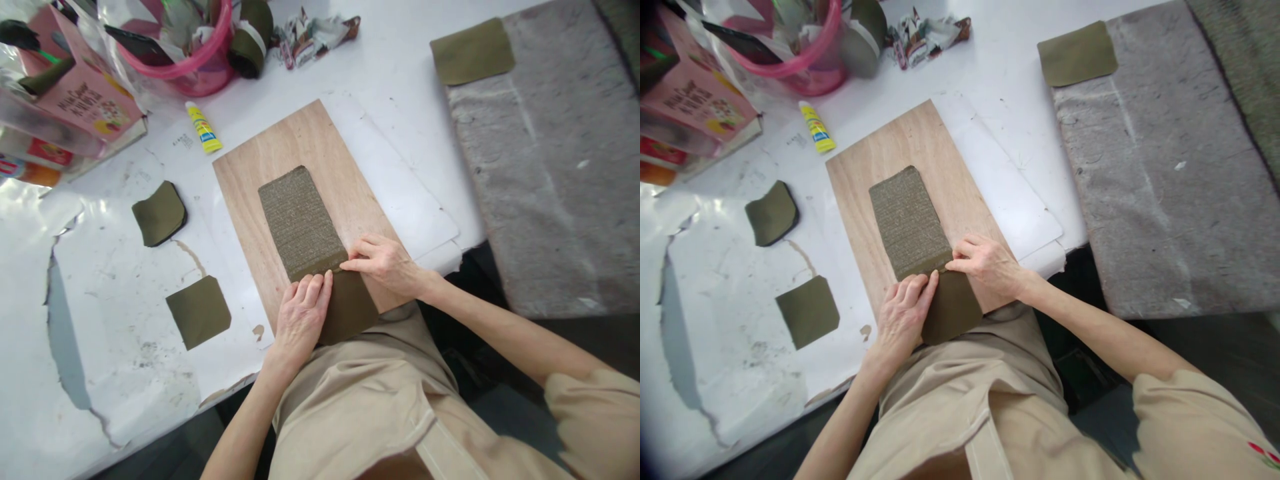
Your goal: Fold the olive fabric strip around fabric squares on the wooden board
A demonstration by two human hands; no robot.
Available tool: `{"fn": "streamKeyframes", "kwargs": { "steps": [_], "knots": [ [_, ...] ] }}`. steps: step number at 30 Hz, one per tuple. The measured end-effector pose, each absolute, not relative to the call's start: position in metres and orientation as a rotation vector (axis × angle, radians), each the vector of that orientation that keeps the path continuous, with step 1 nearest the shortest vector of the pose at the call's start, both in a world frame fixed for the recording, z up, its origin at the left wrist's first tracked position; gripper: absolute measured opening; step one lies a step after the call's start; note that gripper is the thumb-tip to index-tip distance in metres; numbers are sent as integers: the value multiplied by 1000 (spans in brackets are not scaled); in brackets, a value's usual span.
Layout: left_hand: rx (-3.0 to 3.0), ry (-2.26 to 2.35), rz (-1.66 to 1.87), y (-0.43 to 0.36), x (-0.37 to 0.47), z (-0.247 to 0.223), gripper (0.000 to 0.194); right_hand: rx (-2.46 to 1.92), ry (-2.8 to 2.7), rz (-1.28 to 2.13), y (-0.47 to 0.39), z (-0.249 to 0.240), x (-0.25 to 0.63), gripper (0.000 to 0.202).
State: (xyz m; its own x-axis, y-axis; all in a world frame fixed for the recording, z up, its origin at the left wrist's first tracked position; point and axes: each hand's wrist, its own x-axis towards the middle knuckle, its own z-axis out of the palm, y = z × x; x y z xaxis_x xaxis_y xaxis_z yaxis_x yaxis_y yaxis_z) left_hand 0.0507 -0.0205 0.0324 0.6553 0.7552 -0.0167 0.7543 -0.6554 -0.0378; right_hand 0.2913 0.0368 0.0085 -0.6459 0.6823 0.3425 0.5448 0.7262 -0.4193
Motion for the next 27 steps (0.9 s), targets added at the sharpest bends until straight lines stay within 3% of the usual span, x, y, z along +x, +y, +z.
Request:
{"fn": "streamKeyframes", "kwargs": {
  "steps": [27],
  "knots": [
    [-2896,-1359,364,-4,74,52,60,-1010,-2440,396,33,10,301,23]
  ]
}}
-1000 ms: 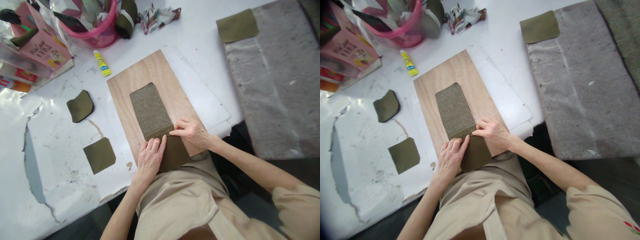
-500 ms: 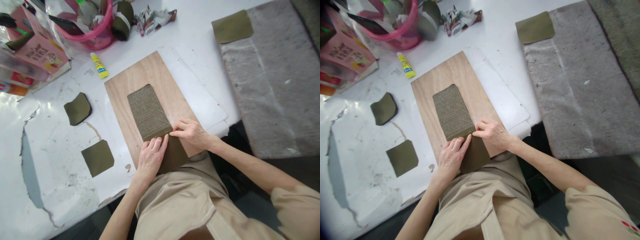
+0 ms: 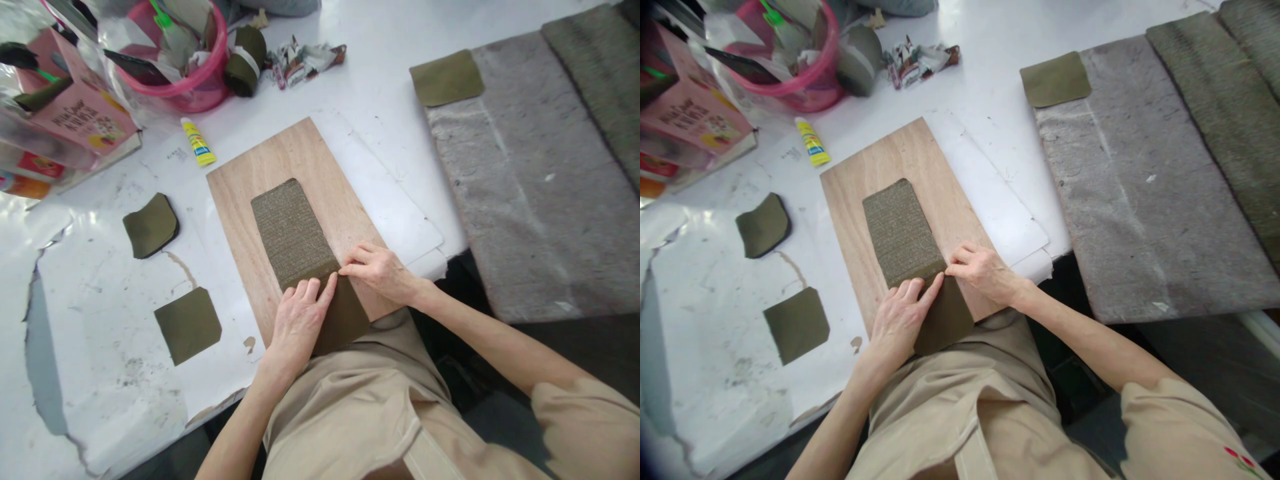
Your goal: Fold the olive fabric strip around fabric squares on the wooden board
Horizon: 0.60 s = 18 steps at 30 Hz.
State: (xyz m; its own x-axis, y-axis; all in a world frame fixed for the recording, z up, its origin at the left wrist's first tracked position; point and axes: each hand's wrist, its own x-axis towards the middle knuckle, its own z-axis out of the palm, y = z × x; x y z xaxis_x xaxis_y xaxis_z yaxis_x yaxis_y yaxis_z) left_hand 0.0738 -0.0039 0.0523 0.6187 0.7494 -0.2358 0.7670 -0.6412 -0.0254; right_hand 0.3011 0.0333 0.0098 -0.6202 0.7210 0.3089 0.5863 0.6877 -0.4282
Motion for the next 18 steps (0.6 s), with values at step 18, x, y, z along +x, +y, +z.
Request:
{"fn": "streamKeyframes", "kwargs": {
  "steps": [18],
  "knots": [
    [2744,1448,-172,-14,69,41,54,-1105,-2442,312,22,9,299,32]
  ]
}}
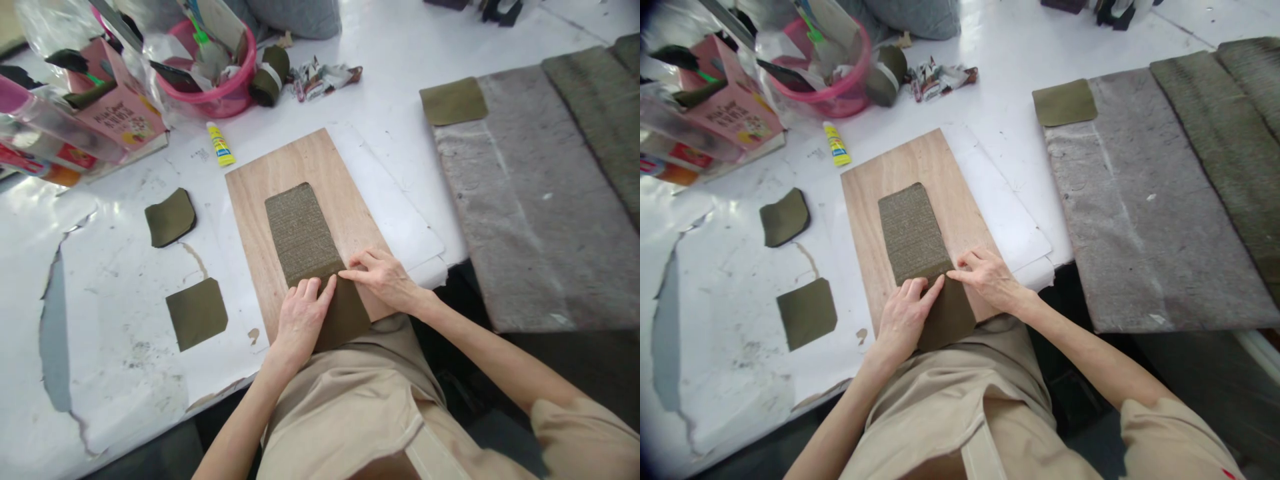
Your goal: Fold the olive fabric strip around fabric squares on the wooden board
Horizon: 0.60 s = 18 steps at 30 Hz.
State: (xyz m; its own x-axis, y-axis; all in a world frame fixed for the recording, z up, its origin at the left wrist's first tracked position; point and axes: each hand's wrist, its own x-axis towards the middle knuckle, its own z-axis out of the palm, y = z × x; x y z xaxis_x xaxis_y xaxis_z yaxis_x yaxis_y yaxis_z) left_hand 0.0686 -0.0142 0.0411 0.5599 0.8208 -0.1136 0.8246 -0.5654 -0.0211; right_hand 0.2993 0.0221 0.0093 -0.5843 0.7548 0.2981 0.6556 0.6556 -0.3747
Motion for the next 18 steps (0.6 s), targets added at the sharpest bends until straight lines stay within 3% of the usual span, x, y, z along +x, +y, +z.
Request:
{"fn": "streamKeyframes", "kwargs": {
  "steps": [12,18],
  "knots": [
    [2300,1812,596,-50,10,20,16,-1260,-2267,430,19,18,293,24],
    [2265,1761,697,-37,20,25,14,-1237,-2552,384,24,36,268,9]
  ]
}}
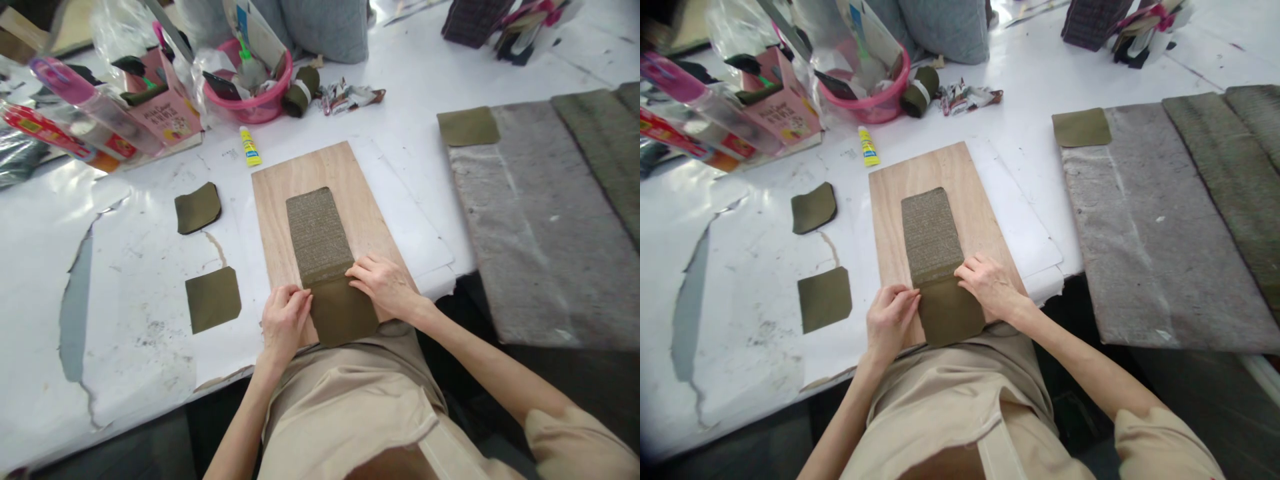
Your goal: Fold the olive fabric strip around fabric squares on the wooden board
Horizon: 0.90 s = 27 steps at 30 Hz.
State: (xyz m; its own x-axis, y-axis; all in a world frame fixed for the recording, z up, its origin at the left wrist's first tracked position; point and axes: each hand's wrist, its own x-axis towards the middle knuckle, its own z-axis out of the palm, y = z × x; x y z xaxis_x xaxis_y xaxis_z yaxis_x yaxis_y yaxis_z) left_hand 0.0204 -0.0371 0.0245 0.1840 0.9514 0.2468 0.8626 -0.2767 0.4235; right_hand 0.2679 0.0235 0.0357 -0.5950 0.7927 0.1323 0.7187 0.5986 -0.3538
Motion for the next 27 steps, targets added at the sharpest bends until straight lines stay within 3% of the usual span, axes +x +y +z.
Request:
{"fn": "streamKeyframes", "kwargs": {
  "steps": [17,23,27],
  "knots": [
    [2344,1694,610,-21,37,19,18,-1297,-2749,550,44,52,250,9],
    [2440,1697,512,-21,40,28,22,-1108,-2836,219,36,59,250,7],
    [2513,1573,439,-17,49,36,24,-971,-2751,212,30,51,260,9]
  ]
}}
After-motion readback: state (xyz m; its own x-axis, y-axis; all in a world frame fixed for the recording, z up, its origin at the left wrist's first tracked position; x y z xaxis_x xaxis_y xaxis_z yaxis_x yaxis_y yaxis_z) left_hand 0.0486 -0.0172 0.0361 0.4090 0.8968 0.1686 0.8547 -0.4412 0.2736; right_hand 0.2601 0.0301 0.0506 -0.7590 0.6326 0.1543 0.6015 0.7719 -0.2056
